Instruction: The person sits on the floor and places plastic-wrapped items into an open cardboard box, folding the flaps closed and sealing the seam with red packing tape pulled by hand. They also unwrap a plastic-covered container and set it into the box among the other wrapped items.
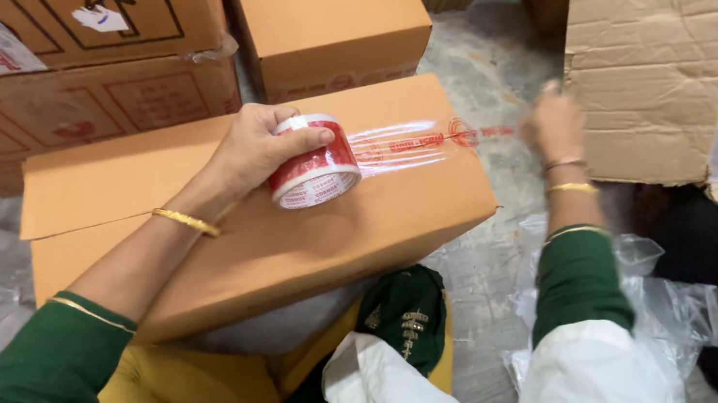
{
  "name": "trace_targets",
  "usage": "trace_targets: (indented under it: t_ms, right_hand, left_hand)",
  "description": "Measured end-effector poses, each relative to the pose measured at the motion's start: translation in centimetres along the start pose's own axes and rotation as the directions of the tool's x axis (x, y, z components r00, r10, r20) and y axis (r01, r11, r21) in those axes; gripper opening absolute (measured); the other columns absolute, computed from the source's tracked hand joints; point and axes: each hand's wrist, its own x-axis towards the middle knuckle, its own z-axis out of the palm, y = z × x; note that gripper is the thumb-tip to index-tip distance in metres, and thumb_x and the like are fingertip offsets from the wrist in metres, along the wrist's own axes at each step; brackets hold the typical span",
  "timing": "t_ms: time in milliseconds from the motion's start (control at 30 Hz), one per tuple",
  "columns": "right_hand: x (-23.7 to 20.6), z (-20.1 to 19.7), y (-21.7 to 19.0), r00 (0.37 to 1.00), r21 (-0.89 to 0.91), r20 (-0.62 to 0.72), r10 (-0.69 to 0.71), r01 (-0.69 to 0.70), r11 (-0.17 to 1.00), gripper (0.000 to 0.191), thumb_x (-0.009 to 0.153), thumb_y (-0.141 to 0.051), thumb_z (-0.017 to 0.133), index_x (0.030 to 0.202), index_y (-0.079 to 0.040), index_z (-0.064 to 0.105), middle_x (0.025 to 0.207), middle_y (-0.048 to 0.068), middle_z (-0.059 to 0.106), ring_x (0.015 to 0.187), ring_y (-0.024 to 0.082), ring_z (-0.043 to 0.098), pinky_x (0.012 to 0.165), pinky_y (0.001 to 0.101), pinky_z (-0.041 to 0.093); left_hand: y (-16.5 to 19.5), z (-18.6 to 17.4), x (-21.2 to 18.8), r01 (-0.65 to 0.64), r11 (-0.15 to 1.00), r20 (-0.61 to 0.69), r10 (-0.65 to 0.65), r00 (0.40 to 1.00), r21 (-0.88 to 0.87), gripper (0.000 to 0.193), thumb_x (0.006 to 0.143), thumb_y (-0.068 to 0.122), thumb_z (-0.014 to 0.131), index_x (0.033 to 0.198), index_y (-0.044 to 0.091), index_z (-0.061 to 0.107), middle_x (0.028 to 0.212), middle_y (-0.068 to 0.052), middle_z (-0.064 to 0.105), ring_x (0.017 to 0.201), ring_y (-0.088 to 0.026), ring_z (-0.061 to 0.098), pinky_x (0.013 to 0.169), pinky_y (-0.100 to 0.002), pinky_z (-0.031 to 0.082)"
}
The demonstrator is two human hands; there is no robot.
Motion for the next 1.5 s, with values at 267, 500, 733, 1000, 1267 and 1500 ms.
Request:
trace_targets:
  t_ms: [267, 500, 733, 1000, 1267, 1500]
  right_hand:
    - [-8.7, 8.3, -8.2, 0.845, 0.573, 0.505, -0.175, -0.177, 0.801, 0.05, 0.099, -0.039, 0.052, 0.123, 0.004, 0.063, 0.105, 0.028, 0.07, 0.102, 0.048, 0.066, 0.086, 0.0549, 0.051]
    - [-7.8, 5.0, -7.0, 0.836, 0.719, 0.535, -0.119, -0.377, 0.585, 0.064, 0.103, -0.053, 0.039, 0.117, 0.002, 0.069, 0.112, 0.027, 0.07, 0.111, 0.047, 0.063, 0.095, 0.0531, 0.048]
    - [-4.2, -0.3, -7.7, 0.962, 0.422, 0.239, -0.133, 0.02, 0.906, 0.081, 0.107, -0.064, 0.028, 0.106, 0.004, 0.074, 0.117, 0.03, 0.069, 0.119, 0.047, 0.06, 0.103, 0.0491, 0.045]
    - [-4.3, 1.4, -9.7, 0.998, 0.236, 0.056, -0.02, 0.006, 0.972, 0.074, 0.112, -0.051, 0.031, 0.102, 0.008, 0.074, 0.109, 0.04, 0.064, 0.111, 0.057, 0.06, 0.105, 0.0571, 0.043]
    - [-4.5, 1.2, -9.4, 0.997, 0.246, 0.073, 0.0, -0.018, 0.969, 0.073, 0.111, -0.053, 0.033, 0.109, 0.008, 0.073, 0.11, 0.041, 0.064, 0.111, 0.059, 0.058, 0.103, 0.058, 0.043]
    - [-3.7, -1.6, -11.7, 0.984, 0.23, -0.134, -0.119, 0.148, 0.962, 0.07, 0.105, -0.054, 0.045, 0.137, 0.007, 0.057, 0.132, 0.039, 0.057, 0.129, 0.055, 0.047, 0.107, 0.0634, 0.025]
  left_hand:
    - [-1.2, -0.1, -0.1, -0.063, 0.997, 0.013, 0.062, 0.998, 0.037, 0.025, 0.09, 0.024, 0.078, 0.091, -0.001, 0.074, 0.078, -0.005, 0.075, 0.064, -0.005, 0.065, 0.057, -0.022, 0.052]
    - [-1.9, -0.2, -0.2, -0.032, 0.999, 0.101, 0.037, 0.994, -0.044, 0.028, 0.091, 0.028, 0.075, 0.094, 0.0, 0.074, 0.08, -0.004, 0.074, 0.066, -0.006, 0.065, 0.058, -0.023, 0.052]
    - [-0.4, -1.5, 0.5, 0.019, 0.999, 0.278, -0.008, 0.961, -0.037, 0.038, 0.094, 0.038, 0.072, 0.103, 0.001, 0.076, 0.091, -0.005, 0.075, 0.079, -0.009, 0.065, 0.07, -0.027, 0.054]
    - [6.7, -18.5, -12.3, 0.029, 0.738, 0.132, -0.158, 0.979, 0.674, 0.047, 0.076, 0.048, 0.078, 0.092, 0.004, 0.08, 0.081, -0.008, 0.077, 0.076, -0.015, 0.069, 0.067, -0.033, 0.054]
    - [-5.8, -27.5, -18.3, 0.429, 0.714, -0.281, -0.324, 0.903, 0.554, 0.05, 0.078, 0.044, 0.085, 0.061, 0.003, 0.063, 0.058, -0.005, 0.056, 0.055, -0.014, 0.048, 0.051, -0.035, 0.039]
    - [-10.7, -23.5, -20.4, 0.141, 0.891, -0.349, 0.021, 0.937, 0.431, 0.029, 0.081, 0.033, 0.08, 0.073, 0.005, 0.078, 0.061, 0.0, 0.069, 0.057, -0.005, 0.055, 0.052, -0.028, 0.046]
